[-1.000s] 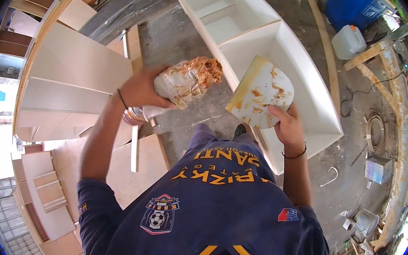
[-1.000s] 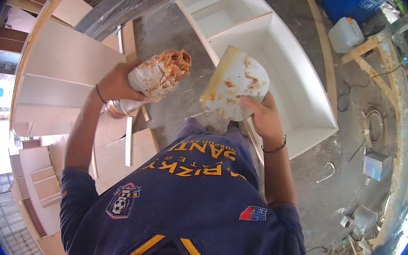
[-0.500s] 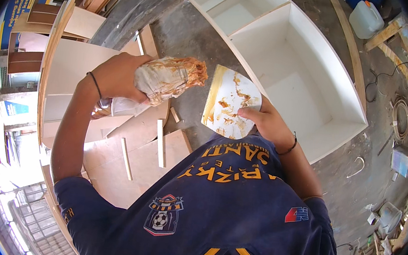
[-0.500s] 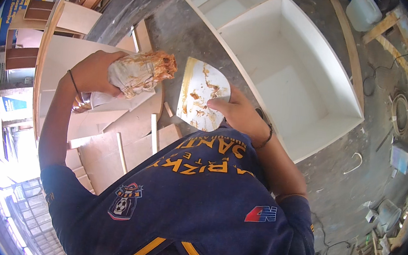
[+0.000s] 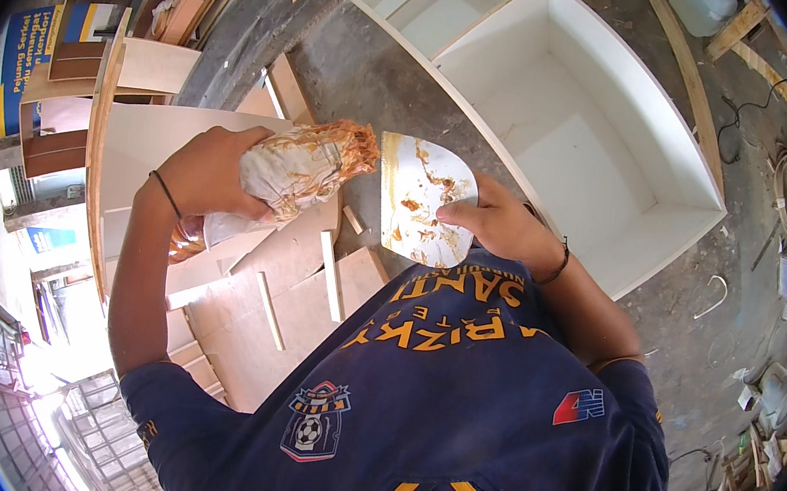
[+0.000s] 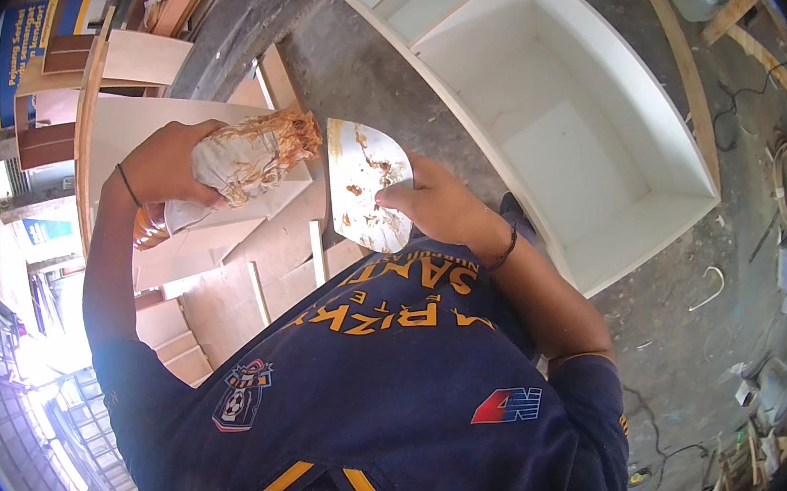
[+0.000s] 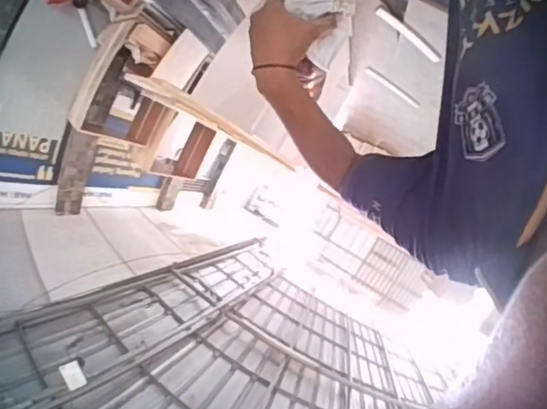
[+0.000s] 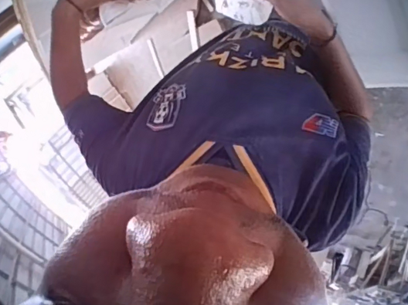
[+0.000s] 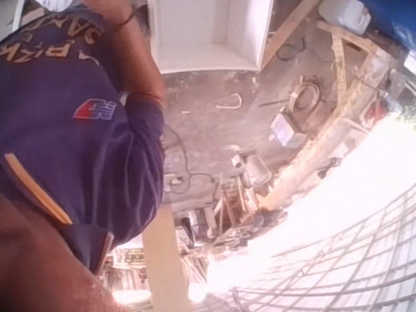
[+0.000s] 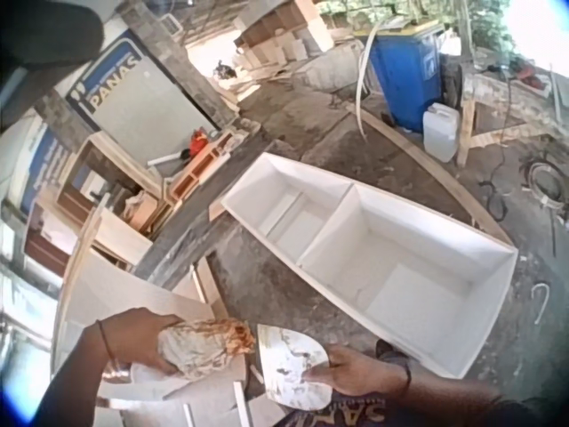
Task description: The person applies adhesive to wood panels using a scraper, assembles cabinet components by hand, and organizes hardware and tools on a workbench.
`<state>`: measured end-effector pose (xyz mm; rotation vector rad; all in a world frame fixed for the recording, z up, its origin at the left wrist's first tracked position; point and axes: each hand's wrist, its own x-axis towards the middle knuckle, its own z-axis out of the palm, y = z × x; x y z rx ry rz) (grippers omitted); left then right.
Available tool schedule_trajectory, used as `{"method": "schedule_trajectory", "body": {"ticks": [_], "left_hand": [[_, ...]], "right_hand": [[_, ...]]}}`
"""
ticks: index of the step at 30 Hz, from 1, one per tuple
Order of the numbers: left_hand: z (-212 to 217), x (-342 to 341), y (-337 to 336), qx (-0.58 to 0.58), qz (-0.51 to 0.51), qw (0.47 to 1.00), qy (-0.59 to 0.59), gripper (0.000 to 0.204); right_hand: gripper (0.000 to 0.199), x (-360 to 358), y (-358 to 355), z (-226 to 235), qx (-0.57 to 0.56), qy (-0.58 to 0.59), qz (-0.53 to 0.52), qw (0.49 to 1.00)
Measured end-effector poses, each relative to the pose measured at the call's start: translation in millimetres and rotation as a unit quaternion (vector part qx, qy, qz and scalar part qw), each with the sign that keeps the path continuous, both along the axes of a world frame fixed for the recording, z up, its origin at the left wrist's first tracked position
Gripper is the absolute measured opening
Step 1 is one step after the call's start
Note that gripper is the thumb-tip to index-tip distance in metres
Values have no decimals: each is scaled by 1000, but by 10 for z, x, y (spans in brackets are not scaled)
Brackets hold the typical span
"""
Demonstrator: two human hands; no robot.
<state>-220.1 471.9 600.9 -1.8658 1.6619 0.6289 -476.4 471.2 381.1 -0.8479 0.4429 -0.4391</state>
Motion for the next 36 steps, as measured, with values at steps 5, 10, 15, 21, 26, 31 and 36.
{"method": "schedule_trajectory", "body": {"ticks": [5, 10, 15, 21, 26, 31, 36], "left_hand": [[-1, -17, -4, -5, 5, 1000, 8, 81], [-36, 31, 22, -9, -7, 1000, -5, 81], [-38, 25, 28, -11, 15, 1000, 2, 81], [-42, 51, 47, -24, 12, 1000, 8, 84], [-61, 93, 91, -32, 17, 999, 16, 85], [-73, 121, 128, -45, 19, 999, 25, 85], [-114, 172, 158, -55, 19, 998, 39, 82]], "right_hand": [[49, 1, -27, 92, 2, -18, 1, 1000], [48, 36, -40, 40, 0, -22, 15, 1000], [48, 53, -49, 22, -18, -23, 11, 1000], [48, 55, -57, 47, -21, -24, 9, 999], [48, 54, -60, 121, -15, -20, 19, 999], [50, 99, -52, 66, -34, -25, 13, 999], [51, 140, -29, 11, -54, -34, 1, 998]]}}
